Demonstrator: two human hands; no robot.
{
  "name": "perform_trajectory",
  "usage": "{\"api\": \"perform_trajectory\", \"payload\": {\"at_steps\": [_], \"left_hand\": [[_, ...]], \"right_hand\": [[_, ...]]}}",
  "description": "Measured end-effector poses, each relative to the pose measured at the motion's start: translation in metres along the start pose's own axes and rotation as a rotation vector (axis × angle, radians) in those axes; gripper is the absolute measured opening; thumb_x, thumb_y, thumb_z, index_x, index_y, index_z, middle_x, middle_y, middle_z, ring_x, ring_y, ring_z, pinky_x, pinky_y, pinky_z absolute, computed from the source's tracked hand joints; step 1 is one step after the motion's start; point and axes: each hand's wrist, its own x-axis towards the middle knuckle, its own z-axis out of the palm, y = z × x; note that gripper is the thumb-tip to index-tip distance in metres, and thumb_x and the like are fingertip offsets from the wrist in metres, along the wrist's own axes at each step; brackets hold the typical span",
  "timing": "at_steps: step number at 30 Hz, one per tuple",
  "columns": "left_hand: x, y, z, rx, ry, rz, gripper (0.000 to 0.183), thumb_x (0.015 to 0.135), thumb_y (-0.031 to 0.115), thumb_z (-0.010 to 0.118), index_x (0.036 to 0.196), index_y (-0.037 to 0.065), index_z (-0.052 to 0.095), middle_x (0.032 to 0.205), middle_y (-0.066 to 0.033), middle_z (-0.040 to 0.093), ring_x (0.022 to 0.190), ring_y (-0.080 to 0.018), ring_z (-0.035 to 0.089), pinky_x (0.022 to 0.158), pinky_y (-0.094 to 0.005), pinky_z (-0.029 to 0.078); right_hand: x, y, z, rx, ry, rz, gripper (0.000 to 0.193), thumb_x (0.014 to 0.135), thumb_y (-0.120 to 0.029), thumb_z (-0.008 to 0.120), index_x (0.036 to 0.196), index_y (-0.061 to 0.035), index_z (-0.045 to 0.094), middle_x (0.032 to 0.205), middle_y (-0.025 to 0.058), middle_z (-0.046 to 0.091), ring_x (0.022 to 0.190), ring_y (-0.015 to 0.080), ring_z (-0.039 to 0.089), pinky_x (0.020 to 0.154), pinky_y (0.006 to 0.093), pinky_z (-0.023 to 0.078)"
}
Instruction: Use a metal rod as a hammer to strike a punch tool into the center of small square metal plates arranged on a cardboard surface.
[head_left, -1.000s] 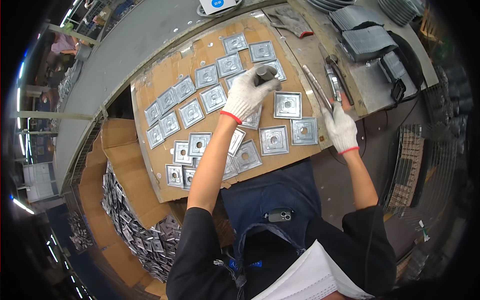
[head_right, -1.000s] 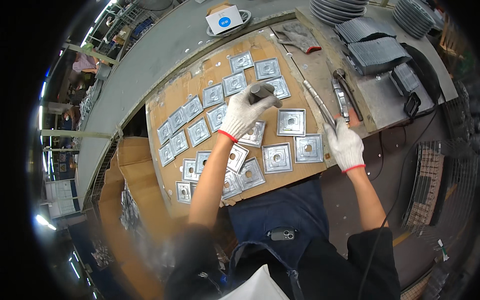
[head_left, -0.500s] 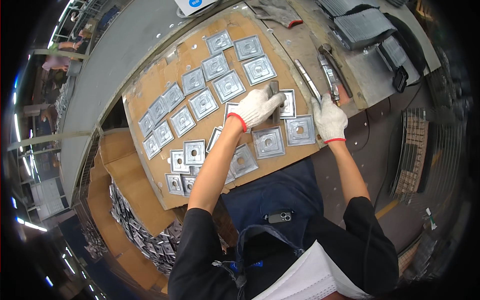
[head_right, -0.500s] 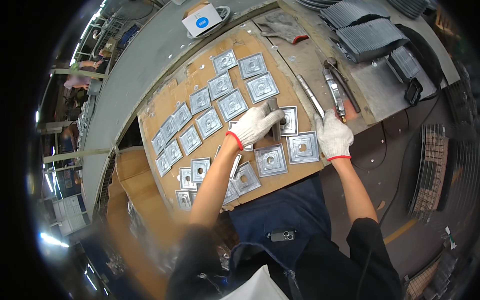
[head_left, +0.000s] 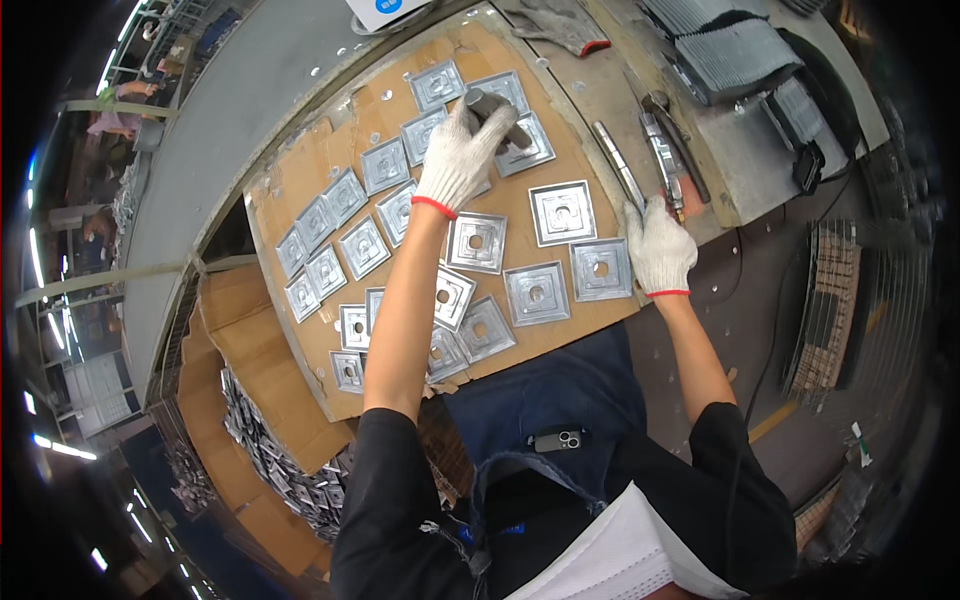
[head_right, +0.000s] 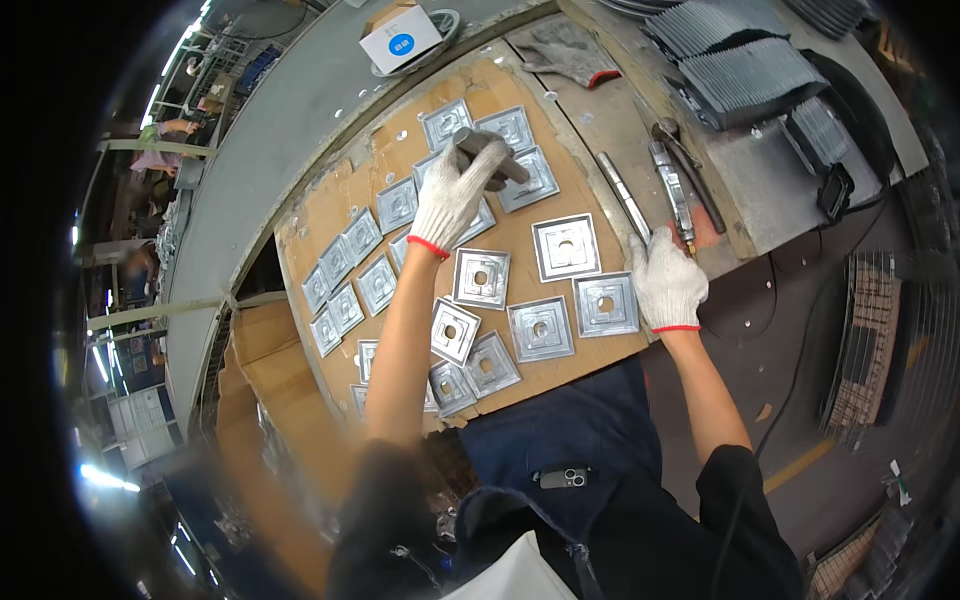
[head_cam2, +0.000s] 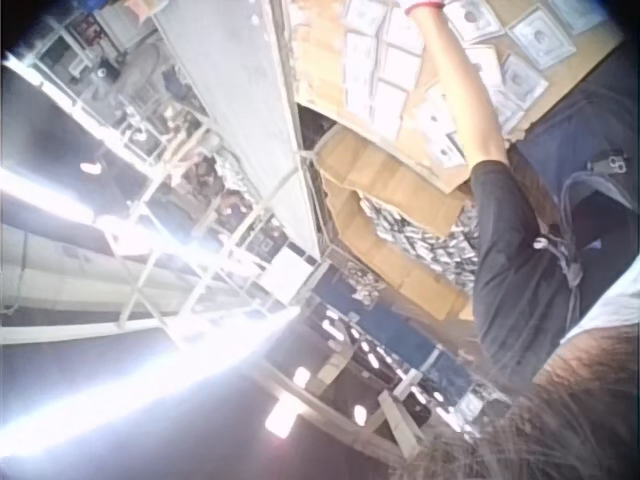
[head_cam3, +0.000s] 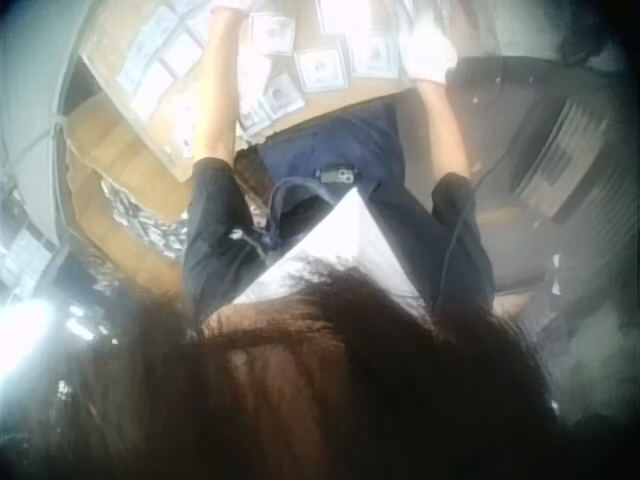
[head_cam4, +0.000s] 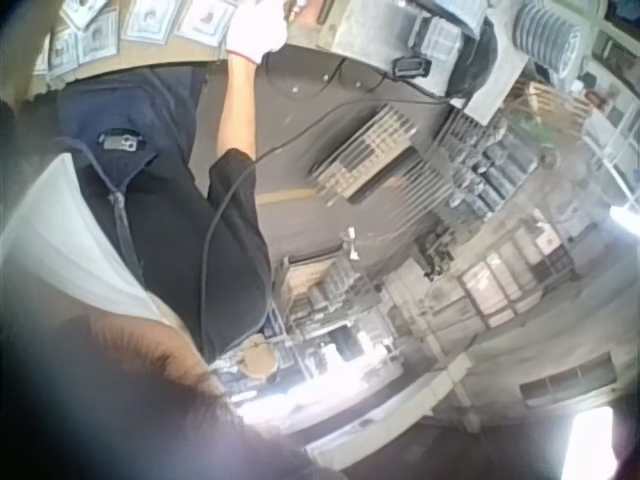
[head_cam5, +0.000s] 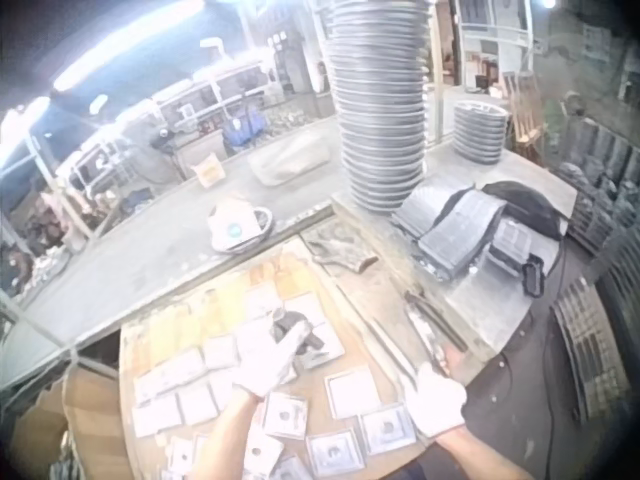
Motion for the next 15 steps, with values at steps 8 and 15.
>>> {"api": "perform_trajectory", "payload": {"at_steps": [8, 15], "left_hand": [[0.020, -0.023, 0.006, 0.325, -0.035, -0.071, 0.037, 0.098, 0.039, 0.071, 0.113, 0.005, 0.073, 0.091, -0.0134, 0.079, 0.085, -0.0244, 0.075, 0.081, -0.0369, 0.057], [0.020, -0.018, 0.009, 0.414, -0.008, -0.008, 0.045, 0.097, 0.044, 0.072, 0.120, 0.005, 0.072, 0.095, -0.0177, 0.079, 0.085, -0.0322, 0.076, 0.081, -0.0420, 0.059]], "right_hand": [[-0.004, -0.003, -0.002, -0.017, 0.022, -0.004, 0.042, 0.106, -0.047, 0.060, 0.098, -0.0063, 0.063, 0.074, 0.0204, 0.072, 0.066, 0.0415, 0.074, 0.056, 0.0521, 0.058], [-0.004, 0.000, 0.004, 0.004, 0.096, -0.040, 0.043, 0.107, -0.048, 0.058, 0.099, -0.0069, 0.062, 0.074, 0.0195, 0.072, 0.067, 0.0416, 0.074, 0.057, 0.0524, 0.057]]}}
